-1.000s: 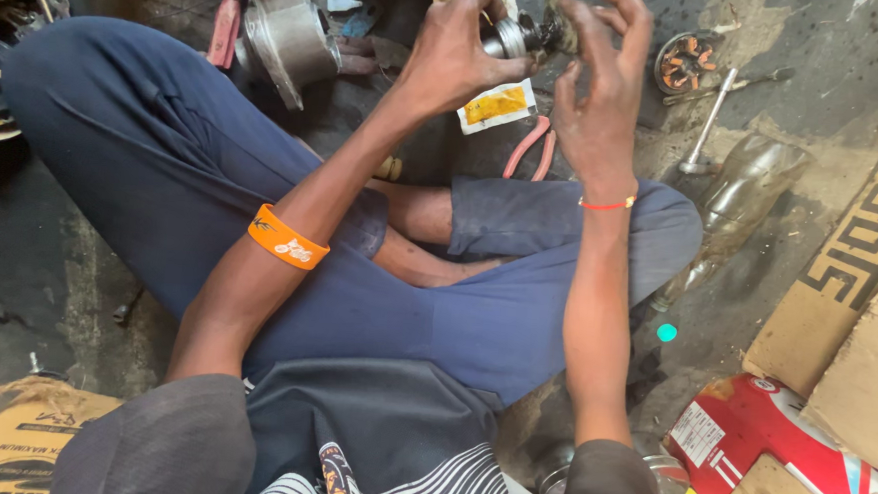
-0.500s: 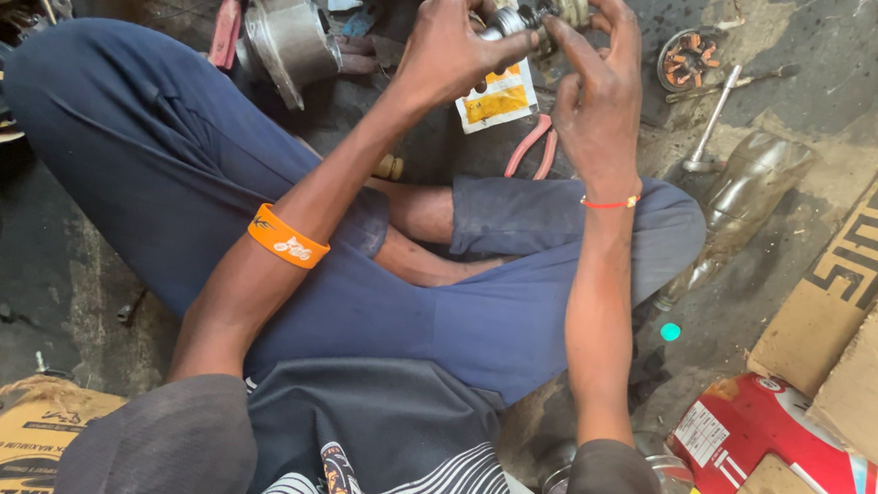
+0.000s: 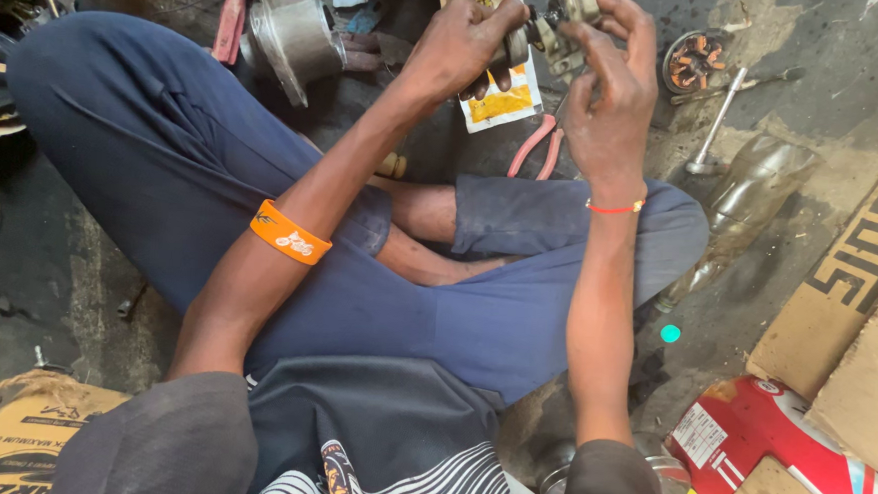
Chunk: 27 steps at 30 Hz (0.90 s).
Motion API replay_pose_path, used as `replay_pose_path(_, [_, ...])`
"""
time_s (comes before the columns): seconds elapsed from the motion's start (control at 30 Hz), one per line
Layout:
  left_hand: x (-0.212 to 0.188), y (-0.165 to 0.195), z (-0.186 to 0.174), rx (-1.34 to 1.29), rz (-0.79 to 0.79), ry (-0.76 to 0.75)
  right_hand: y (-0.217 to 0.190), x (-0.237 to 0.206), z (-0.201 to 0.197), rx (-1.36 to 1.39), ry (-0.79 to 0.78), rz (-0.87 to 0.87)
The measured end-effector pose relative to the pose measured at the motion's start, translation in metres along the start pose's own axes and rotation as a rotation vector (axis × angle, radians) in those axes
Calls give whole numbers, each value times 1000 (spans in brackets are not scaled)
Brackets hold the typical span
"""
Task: The person sits on the floor and applies a yellow paste from a sachet onto a small motor component. They rub the paste into the component by hand, then wipe their hands on their trousers. The person then picks up a copper coil and manipulates it with both hands.
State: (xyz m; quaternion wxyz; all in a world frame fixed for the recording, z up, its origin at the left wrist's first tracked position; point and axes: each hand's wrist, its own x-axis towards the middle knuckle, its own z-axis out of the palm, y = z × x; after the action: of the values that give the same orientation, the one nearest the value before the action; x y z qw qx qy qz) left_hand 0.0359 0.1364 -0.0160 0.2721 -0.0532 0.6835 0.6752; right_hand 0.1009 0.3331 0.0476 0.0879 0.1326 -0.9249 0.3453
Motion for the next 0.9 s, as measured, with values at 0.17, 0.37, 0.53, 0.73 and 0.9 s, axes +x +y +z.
replay_pose_path(0.17, [-2,2,2,52,14,-63,0,1,2,-59,-31,-56])
replay_pose_path(0.37, [-8,9,-3,-172,-103,-262,4,2,3,31,33,-13])
replay_pose_path(0.53, [-11,14,-5,-322,-266,-427,6,3,1,-12,70,-54])
replay_pose_path(0.73, [-10,10,-5,-343,-266,-454,10,1,-3,392,129,106])
replay_pose_path(0.9, [-2,0,3,-268,-101,-272,21,0,-7,963,117,342])
